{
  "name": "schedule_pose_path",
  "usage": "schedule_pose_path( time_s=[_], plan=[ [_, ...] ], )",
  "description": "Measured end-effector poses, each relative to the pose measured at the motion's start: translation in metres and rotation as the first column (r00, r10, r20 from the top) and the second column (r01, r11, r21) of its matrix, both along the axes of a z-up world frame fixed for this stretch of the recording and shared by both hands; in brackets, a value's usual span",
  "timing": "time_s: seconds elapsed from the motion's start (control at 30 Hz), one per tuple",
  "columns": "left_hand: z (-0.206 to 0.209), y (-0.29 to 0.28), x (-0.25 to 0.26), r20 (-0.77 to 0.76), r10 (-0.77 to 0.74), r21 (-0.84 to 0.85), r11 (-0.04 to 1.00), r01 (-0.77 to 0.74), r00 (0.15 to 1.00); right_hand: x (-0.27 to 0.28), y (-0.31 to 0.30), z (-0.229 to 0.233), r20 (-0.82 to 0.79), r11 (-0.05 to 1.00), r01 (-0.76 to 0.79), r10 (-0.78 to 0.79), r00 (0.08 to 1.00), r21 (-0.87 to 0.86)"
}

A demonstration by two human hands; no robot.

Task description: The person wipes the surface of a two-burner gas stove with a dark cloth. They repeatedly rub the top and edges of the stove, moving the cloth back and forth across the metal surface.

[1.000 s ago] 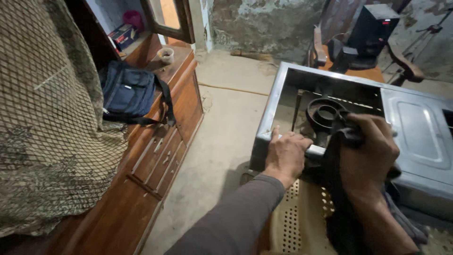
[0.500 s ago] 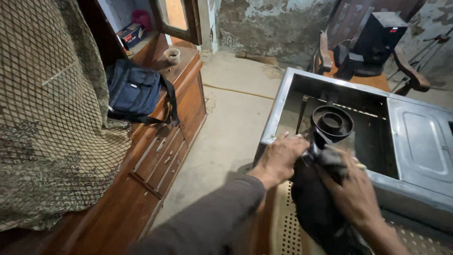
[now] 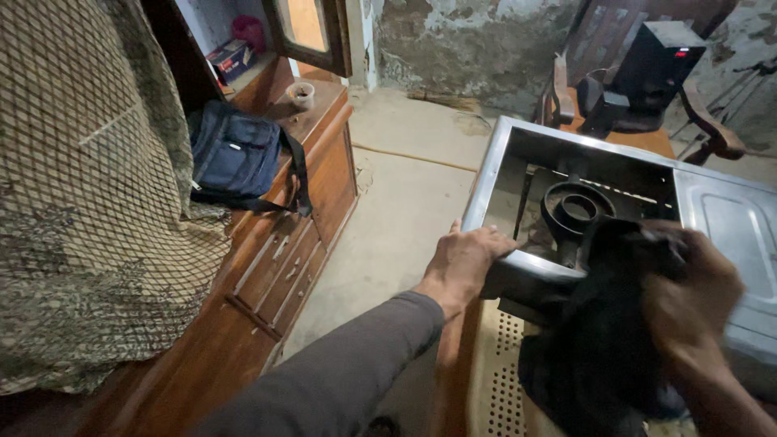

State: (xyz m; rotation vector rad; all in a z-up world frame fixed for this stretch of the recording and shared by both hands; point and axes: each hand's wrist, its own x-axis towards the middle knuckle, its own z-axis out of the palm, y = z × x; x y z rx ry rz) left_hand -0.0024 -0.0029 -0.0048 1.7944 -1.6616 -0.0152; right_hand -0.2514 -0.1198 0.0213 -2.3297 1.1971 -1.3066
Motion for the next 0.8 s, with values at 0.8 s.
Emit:
schedule_pose_path(
  time_s=[0.8],
  plan=[
    [0.114,-0.035,-0.145,-0.201,-0.379,-0.237,0.914,0.331,0.903,-0.062,0.011,0.163,0.046,0.725,0.139,-0.228,0.973,0.675]
  ],
)
